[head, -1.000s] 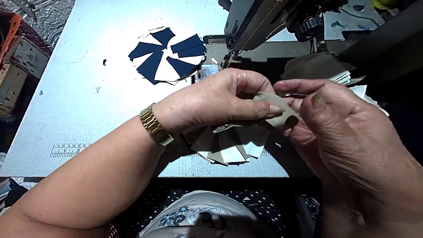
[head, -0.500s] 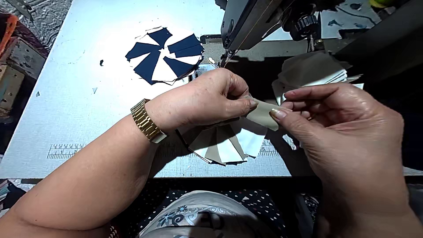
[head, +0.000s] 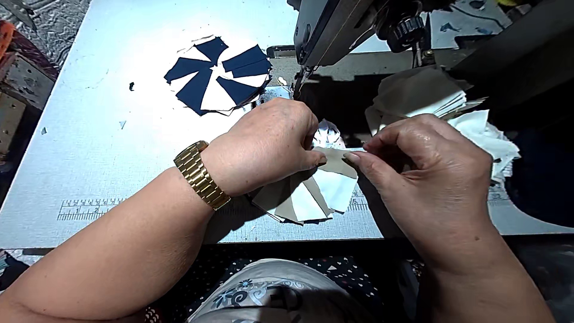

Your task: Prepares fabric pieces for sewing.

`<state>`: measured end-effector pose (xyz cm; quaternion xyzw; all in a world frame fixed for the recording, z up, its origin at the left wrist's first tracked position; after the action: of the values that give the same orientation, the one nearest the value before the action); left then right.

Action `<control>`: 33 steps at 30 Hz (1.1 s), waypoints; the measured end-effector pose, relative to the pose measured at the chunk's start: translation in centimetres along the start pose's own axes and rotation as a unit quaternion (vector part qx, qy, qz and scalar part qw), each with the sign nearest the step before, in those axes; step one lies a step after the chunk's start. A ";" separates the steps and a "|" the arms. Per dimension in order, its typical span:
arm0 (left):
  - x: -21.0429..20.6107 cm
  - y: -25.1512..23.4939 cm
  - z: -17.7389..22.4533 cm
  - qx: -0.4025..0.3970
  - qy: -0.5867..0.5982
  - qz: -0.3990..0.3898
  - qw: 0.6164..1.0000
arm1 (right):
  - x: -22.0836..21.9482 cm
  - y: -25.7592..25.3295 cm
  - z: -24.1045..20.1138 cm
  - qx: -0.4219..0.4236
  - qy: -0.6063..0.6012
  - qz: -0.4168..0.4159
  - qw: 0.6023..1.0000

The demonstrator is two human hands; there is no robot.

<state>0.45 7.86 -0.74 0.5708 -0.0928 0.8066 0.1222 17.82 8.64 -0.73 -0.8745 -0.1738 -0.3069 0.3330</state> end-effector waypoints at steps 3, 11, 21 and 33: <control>0.6 0.1 -0.1 0.007 -0.004 0.018 1.000 | -0.2 0.1 -0.9 0.037 -0.012 -0.023 0.999; 0.1 0.1 -0.5 0.023 -0.061 -0.009 0.998 | -2.7 2.3 -2.5 0.026 0.025 -0.086 0.996; 1.3 -0.3 -0.8 -0.024 0.263 0.036 0.964 | 5.7 4.2 1.9 -0.072 0.029 -0.034 0.996; 0.7 -0.1 0.0 0.015 0.408 0.001 0.913 | 4.8 4.9 2.1 -0.055 0.065 -0.070 0.994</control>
<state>0.26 8.02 -0.03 0.1936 -0.0228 0.9708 0.1400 24.85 7.05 -1.21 -0.8554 -0.1959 -0.3945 0.2728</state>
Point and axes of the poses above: each hand's wrist, its own y-axis away from the middle knuckle, its own x-axis out of the back of the hand, z = x × y, the point moved 7 cm from there along -y, towards the middle knuckle, and after that the axes turned 11 degrees about -y, right-handed, at the moved point
